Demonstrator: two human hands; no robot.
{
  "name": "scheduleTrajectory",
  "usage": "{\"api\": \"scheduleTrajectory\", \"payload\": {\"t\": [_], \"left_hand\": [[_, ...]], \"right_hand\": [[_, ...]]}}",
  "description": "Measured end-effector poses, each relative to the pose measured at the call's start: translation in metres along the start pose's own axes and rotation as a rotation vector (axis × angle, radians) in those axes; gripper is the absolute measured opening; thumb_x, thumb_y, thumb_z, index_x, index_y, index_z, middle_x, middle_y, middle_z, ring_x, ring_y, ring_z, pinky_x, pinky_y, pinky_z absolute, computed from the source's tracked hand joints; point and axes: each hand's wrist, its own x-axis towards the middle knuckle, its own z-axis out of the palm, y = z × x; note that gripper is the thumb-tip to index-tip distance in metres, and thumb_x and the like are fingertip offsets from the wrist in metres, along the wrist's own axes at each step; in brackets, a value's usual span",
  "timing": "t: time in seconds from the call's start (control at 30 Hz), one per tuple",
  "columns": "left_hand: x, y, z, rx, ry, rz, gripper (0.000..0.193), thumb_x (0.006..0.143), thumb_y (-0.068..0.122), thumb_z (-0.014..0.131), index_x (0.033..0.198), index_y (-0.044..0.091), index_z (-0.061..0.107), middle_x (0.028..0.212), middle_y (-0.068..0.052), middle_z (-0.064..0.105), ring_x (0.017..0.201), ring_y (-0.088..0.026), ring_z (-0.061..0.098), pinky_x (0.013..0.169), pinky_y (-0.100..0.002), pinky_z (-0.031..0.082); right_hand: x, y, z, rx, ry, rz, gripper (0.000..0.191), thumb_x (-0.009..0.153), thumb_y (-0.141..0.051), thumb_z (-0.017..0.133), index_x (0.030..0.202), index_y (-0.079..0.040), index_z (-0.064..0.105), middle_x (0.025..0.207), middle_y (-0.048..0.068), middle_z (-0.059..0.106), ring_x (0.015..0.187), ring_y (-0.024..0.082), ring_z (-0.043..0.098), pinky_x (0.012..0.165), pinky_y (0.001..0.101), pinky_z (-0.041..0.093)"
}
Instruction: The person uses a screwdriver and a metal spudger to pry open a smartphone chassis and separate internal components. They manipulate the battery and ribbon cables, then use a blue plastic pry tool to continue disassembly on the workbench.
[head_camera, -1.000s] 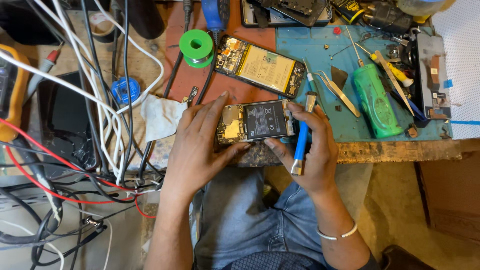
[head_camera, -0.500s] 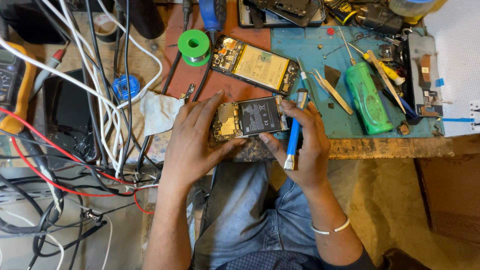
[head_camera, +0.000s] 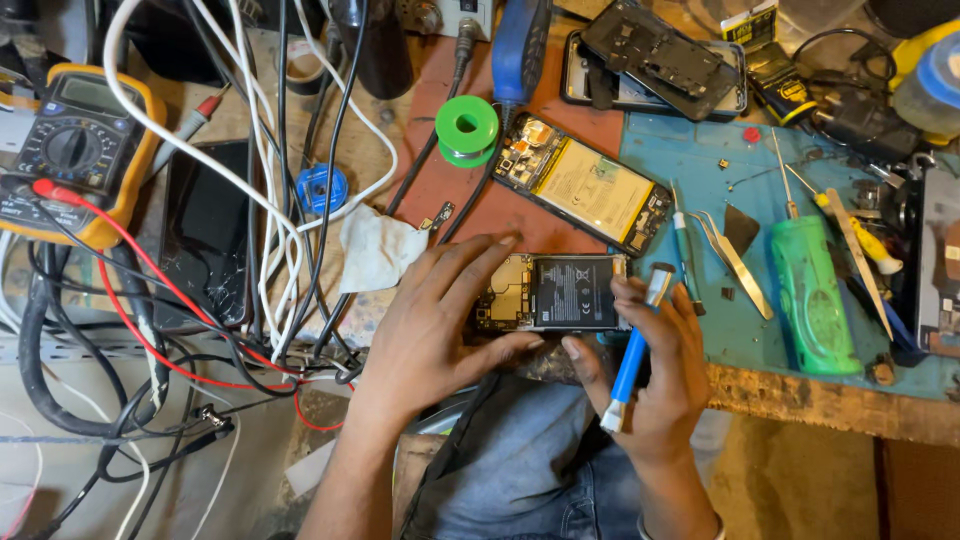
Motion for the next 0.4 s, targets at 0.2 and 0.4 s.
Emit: {"api": "scheduleTrajectory", "payload": {"t": [0.2,0.4], "left_hand": [[-0.008,0.007,-0.049,0.007,0.339,0.045,0.048,0.082,0.011,0.086,0.125,0.000,0.066,0.127,-0.014,0.071,0.119,-0.030,0.070,0.105,-0.038,0.053],[0.055,0.006,-0.157,0.163,0.634,0.036,0.025,0.116,0.013,0.059,0.132,-0.006,0.065,0.123,-0.013,0.071,0.096,-0.013,0.061,0.087,-0.021,0.048]], "right_hand": [[0.002,0.003,0.004,-0.007,-0.008,-0.058,0.052,0.081,-0.023,0.085,0.119,-0.003,0.056,0.122,0.017,0.070,0.119,0.036,0.068,0.115,0.0575,0.043],[-0.006,0.010,0.008,0.009,-0.002,-0.045,0.051,0.079,-0.023,0.085,0.117,-0.004,0.056,0.120,0.015,0.070,0.116,0.034,0.069,0.115,0.0582,0.043]]}}
